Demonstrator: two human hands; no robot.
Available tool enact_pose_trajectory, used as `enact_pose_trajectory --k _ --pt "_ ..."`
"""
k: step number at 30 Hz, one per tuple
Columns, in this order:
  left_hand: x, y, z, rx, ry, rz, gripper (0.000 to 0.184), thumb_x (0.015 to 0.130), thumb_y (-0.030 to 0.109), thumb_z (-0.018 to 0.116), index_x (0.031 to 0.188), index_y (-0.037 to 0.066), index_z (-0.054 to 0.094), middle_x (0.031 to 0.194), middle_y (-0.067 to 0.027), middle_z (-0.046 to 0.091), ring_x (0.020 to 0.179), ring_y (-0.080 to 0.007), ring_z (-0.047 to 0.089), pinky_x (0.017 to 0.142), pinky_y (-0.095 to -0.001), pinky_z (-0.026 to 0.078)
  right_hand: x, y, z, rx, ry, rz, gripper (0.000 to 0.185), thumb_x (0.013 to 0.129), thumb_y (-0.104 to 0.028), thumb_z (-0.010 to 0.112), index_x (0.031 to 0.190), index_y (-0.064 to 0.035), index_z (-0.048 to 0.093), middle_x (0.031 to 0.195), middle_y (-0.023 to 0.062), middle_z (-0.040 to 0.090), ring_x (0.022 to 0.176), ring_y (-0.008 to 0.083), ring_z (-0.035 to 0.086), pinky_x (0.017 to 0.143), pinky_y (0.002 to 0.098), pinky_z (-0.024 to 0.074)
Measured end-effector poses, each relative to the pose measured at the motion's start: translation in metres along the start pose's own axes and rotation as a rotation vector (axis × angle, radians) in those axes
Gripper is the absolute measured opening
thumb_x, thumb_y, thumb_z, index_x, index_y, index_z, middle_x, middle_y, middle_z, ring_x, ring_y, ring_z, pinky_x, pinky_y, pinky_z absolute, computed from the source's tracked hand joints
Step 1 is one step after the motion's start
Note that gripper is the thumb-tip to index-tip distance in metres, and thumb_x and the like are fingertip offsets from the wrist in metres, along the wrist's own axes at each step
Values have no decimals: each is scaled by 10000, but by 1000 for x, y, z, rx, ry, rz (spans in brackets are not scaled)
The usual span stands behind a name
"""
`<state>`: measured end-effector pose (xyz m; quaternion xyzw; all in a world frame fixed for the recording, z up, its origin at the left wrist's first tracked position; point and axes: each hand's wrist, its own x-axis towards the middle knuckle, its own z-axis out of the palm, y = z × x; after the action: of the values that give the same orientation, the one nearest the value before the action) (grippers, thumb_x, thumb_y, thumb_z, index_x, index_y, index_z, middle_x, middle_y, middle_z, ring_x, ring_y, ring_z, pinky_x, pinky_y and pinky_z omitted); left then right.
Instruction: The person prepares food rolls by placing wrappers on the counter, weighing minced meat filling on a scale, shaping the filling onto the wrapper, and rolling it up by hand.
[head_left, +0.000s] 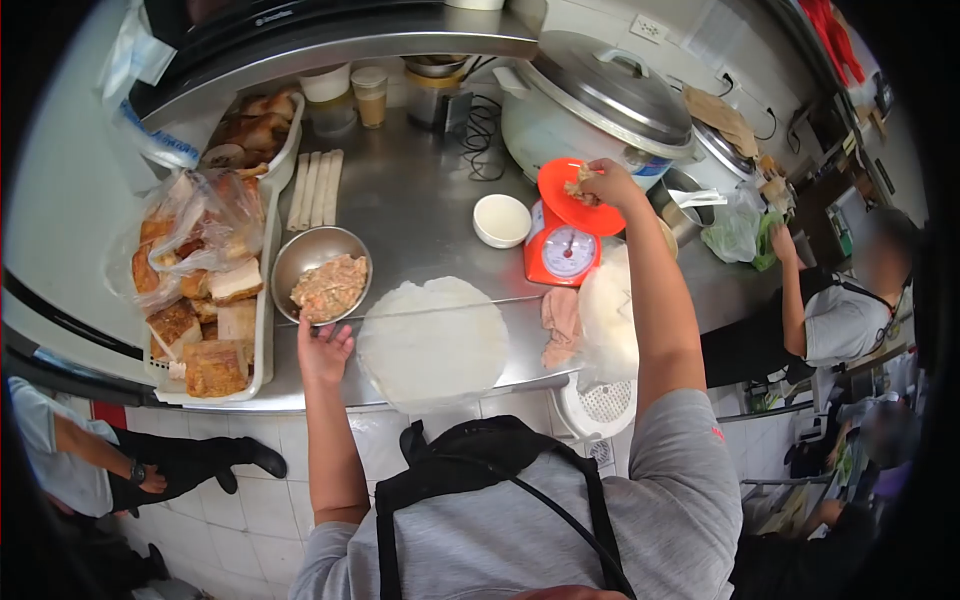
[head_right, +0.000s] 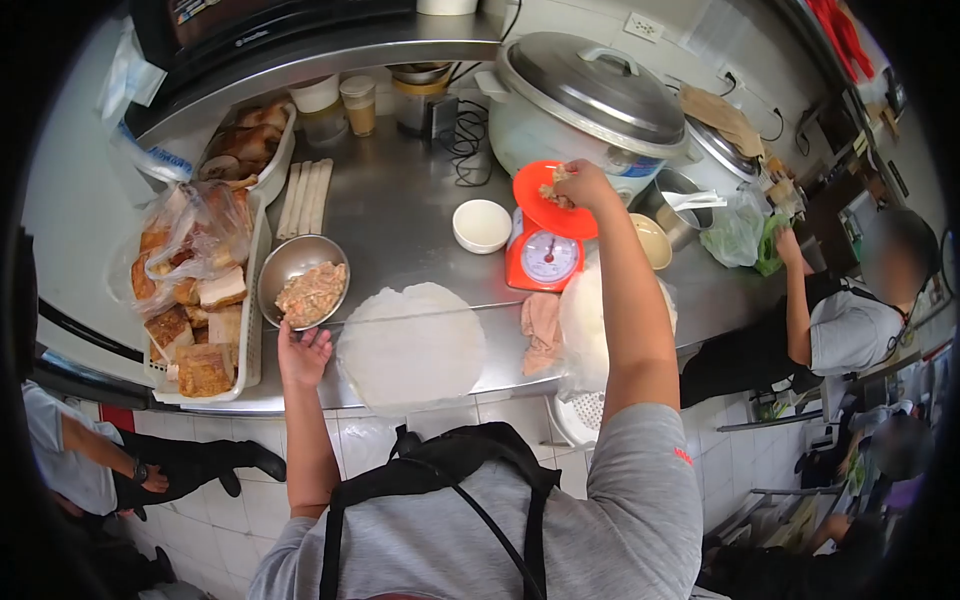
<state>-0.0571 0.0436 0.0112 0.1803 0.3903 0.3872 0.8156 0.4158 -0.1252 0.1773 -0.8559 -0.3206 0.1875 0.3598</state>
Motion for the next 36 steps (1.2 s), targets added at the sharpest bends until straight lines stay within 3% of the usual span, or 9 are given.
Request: enact_pose_trajectory --k 5,8,14,17,22,25,29,32,36 --pt "-2 -14 -2 -15 66 70 269 819 472 521 896 217 482 892 -69 525 754 -252 573 584 -350 473 8 13 8 -199 60 -36 523 658 -225 682 1051 74 508 761 195 624 682 255 631 620 323 512" --pt "-11 -22 4 -34 105 91 292 818 458 533 917 199 440 883 -81 511 756 -253 555 595 -355 471 14 15 17 -238 158 -50 518 672 -227 709 1059 42 493 786 158 605 616 204 619 561 303 508" --pt "-27 -37 11 -38 130 104 396 820 458 533 1049 186 359 911 -74 469 749 -237 526 627 -350 443 -12 -4 12 -304 108 -23 668 634 -475 701 1130 -62 528 1174 250 409 922 292 587 783 342 486" --pt "-38 -41 22 -51 200 132 372 831 428 526 1034 164 360 865 -55 465 683 -201 487 581 -326 416 -34 -22 5 -276 130 47 628 662 -424 673 1146 -56 518 1182 187 443 1018 311 531 848 360 447" --pt "-41 -59 21 -94 248 321 320 845 327 521 1056 125 390 808 -23 441 592 -137 416 506 -269 346 -30 -5 -6 -266 207 -61 514 730 -366 622 1137 -65 530 1160 183 470 973 316 554 838 369 447" --pt "-53 -72 50 6 232 475 223 854 296 530 976 146 420 758 -3 483 586 -117 456 482 -242 361 -24 12 -17 -247 209 -149 453 742 -334 613 1094 -53 561 1087 191 534 920 306 579 809 371 458" --pt "-58 -88 97 101 13 425 183 858 210 510 1020 142 461 746 16 513 584 -88 456 483 -226 358 -15 38 -28 -166 103 -164 408 726 -308 632 1030 -39 598 1017 196 588 876 291 598 776 373 469" --pt "-58 -109 127 178 -148 366 171 851 170 506 1012 132 463 746 14 515 587 -87 462 489 -224 364 -29 39 -27 -347 38 -186 454 711 -300 645 1075 -37 575 1071 194 570 908 287 589 787 372 464" --pt "-59 -140 158 252 -258 288 141 858 133 480 997 117 468 755 3 518 578 -87 462 499 -218 369 -29 45 5 -307 163 -306 442 713 -296 646 1091 -84 562 989 168 591 898 297 580 784 381 460"
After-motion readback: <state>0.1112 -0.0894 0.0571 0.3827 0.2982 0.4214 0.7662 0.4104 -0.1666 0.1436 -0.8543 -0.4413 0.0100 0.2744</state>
